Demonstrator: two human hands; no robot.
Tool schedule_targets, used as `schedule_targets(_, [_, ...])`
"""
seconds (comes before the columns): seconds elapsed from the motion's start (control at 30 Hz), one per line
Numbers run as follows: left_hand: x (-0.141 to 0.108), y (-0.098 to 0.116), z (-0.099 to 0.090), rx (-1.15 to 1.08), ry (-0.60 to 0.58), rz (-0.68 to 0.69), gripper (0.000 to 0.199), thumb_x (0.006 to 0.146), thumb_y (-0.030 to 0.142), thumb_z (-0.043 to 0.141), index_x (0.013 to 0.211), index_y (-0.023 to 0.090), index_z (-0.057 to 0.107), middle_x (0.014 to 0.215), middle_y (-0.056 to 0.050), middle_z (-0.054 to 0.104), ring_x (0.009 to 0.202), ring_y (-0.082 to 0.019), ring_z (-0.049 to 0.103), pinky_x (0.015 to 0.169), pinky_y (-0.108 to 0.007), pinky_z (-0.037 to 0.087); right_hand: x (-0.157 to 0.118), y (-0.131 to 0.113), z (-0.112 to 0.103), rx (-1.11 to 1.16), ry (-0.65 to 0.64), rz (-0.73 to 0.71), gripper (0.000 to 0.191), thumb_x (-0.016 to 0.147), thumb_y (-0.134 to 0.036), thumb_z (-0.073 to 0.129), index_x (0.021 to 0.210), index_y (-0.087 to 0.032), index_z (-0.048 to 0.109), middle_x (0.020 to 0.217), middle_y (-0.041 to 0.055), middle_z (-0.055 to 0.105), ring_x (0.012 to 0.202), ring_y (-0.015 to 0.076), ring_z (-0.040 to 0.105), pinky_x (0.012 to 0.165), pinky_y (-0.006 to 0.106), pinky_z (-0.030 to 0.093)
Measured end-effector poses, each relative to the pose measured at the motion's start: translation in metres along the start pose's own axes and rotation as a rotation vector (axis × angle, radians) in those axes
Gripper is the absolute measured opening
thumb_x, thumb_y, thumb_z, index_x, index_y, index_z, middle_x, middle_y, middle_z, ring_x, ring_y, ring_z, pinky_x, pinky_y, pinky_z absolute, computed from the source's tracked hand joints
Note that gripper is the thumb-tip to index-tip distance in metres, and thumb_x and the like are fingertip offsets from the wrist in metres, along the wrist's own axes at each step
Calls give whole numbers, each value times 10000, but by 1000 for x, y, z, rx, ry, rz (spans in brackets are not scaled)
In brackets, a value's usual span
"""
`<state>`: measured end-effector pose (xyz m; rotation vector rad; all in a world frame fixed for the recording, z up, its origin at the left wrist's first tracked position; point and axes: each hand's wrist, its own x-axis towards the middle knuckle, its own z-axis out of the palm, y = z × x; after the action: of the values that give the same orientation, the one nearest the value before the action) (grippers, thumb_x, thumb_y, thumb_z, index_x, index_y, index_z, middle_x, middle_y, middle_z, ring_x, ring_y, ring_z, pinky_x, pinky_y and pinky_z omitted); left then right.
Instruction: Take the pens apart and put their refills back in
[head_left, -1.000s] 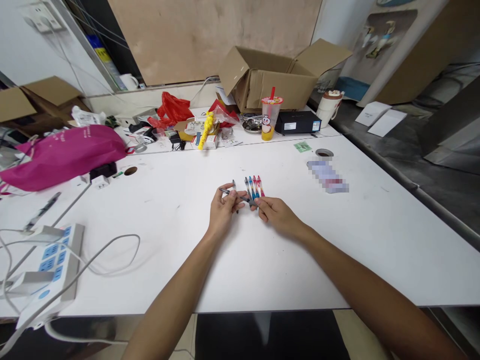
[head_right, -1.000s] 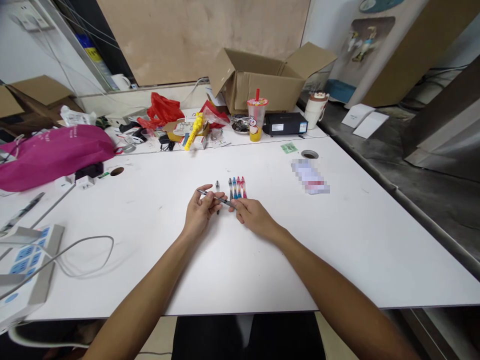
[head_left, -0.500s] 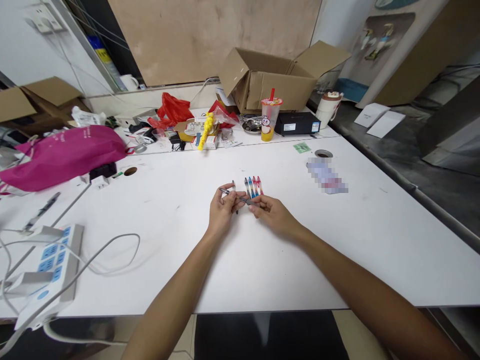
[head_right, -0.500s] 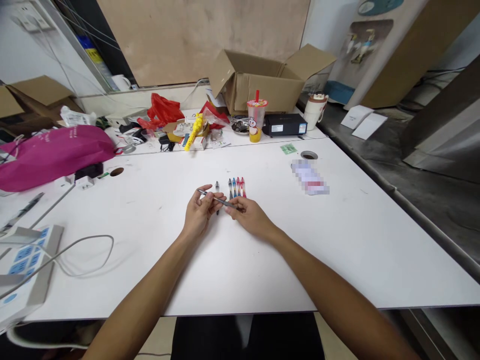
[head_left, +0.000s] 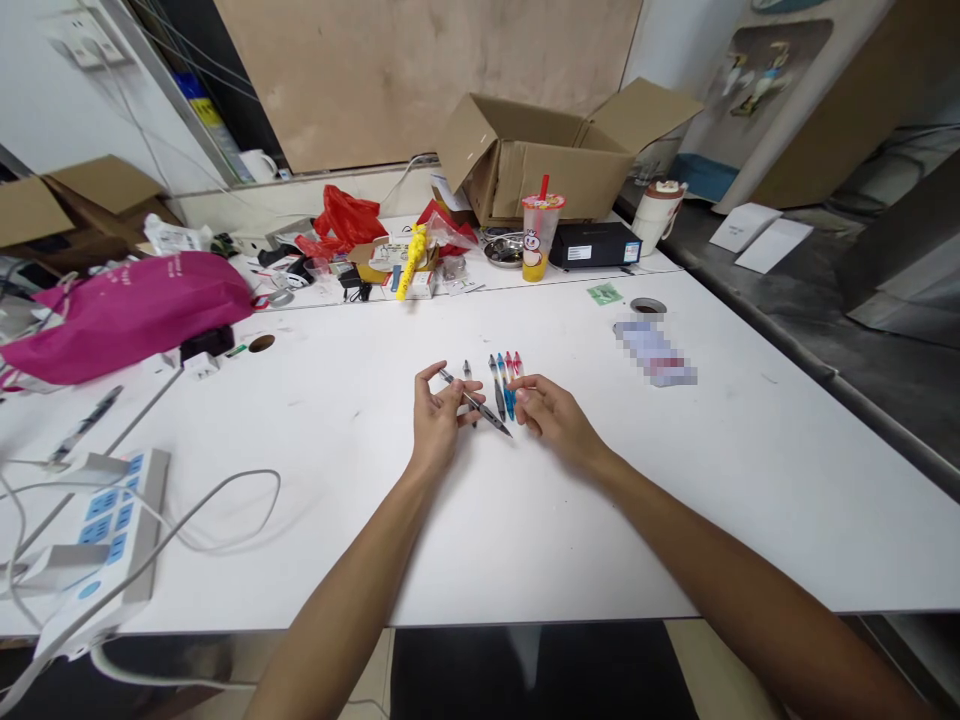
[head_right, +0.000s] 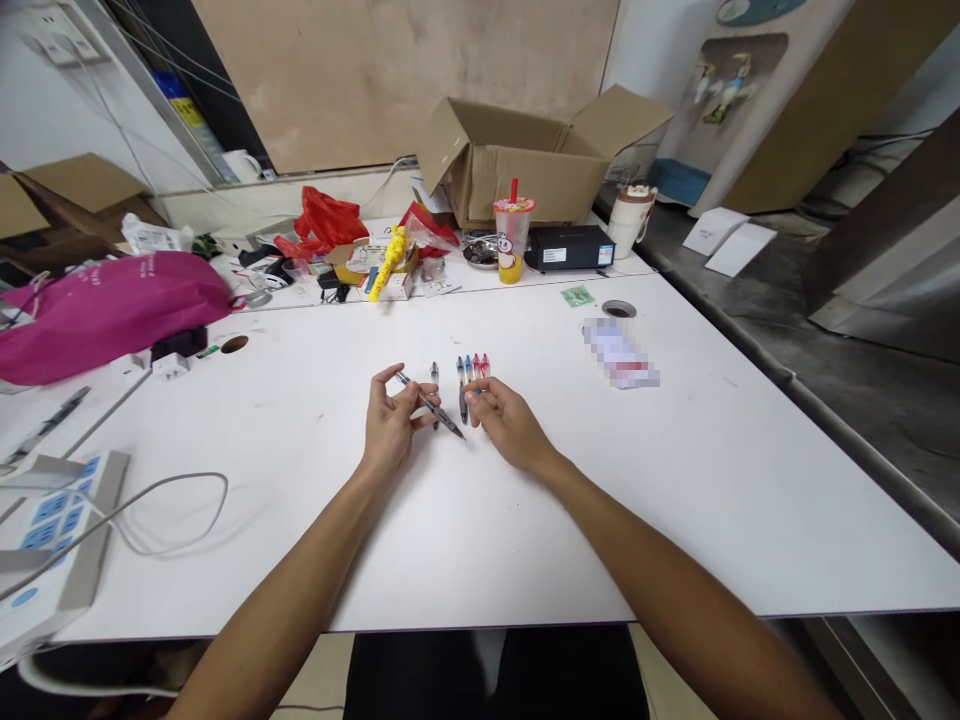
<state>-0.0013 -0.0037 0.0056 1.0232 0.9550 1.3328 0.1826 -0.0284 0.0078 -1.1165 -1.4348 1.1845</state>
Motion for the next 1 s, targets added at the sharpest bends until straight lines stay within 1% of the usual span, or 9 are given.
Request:
schedule_targets(0.17, [4,1,-4,20,33,-3,549,852,497,712,1297,267,487,955,-63,746,721,-146,685,608,-249,537,-2,0,-5,-196,52,-89,291,955,-498,536,957,-222,629,645,-26,519,592,146,485,584,301,398])
schedule_targets(0.27, [5,3,-7,18,35,5,547,842,506,721,1288,269,512,896,-39,737,692,-138,670,602,-242,534,-6,0,-5,-317,-54,-193,250,948,-413,563,1113,-243,644,692,-26,572,593,141,491,610,305,427])
schedule_targets(0.4, [4,4,-6,13,12,-9,663,833,497,741,1396,288,461,951,-60,753,719,-143,681,603,-233,536,-11,2,0,-451,-245,-351,454,909,-383,639,1355,-321,579,969,9,715,648,143,576,671,328,496])
schedule_targets(0.5, [4,3,-5,-4,-22,-58,834,840,474,749,1533,323,311,1072,-100,754,817,-173,712,628,-241,541,-11,6,5,-533,-306,-481,367,960,-386,586,1318,-324,637,1042,32,745,813,189,663,766,372,530])
schedule_targets(0.57, [6,1,-7,22,-22,-77,819,860,479,725,1546,313,309,1157,-124,730,909,-204,721,662,-265,552,-9,10,7,-560,-274,-533,318,995,-378,544,1271,-303,681,1058,47,757,924,217,679,821,399,534])
schedule_targets(0.7, [11,-6,-16,370,32,108,451,936,463,603,1340,263,603,1319,-133,642,1105,-254,655,849,-360,552,-2,16,3,-622,-146,-530,324,1006,-390,536,1270,-291,695,1076,60,764,964,248,655,853,442,530])
schedule_targets(0.8, [12,-10,-21,797,-59,348,289,954,354,557,1159,242,727,1240,-125,657,1173,-293,585,1052,-460,434,5,19,0,-718,-154,-528,360,1015,-377,511,1322,-269,664,1088,80,753,977,267,625,877,475,505])
schedule_targets(0.87, [11,-10,-21,1010,-101,394,252,943,332,559,1063,234,758,1168,-135,667,1135,-322,576,1054,-493,405,8,21,0,-775,-184,-532,383,1022,-351,489,1362,-250,634,1076,91,746,988,275,604,881,481,484])
schedule_targets(1.0, [8,-6,-22,1185,-49,312,196,919,369,590,885,231,725,1048,-131,671,974,-316,603,881,-444,461,13,21,2,-888,-189,-542,375,1045,-324,437,1351,-249,641,1023,84,739,970,273,566,844,454,459])
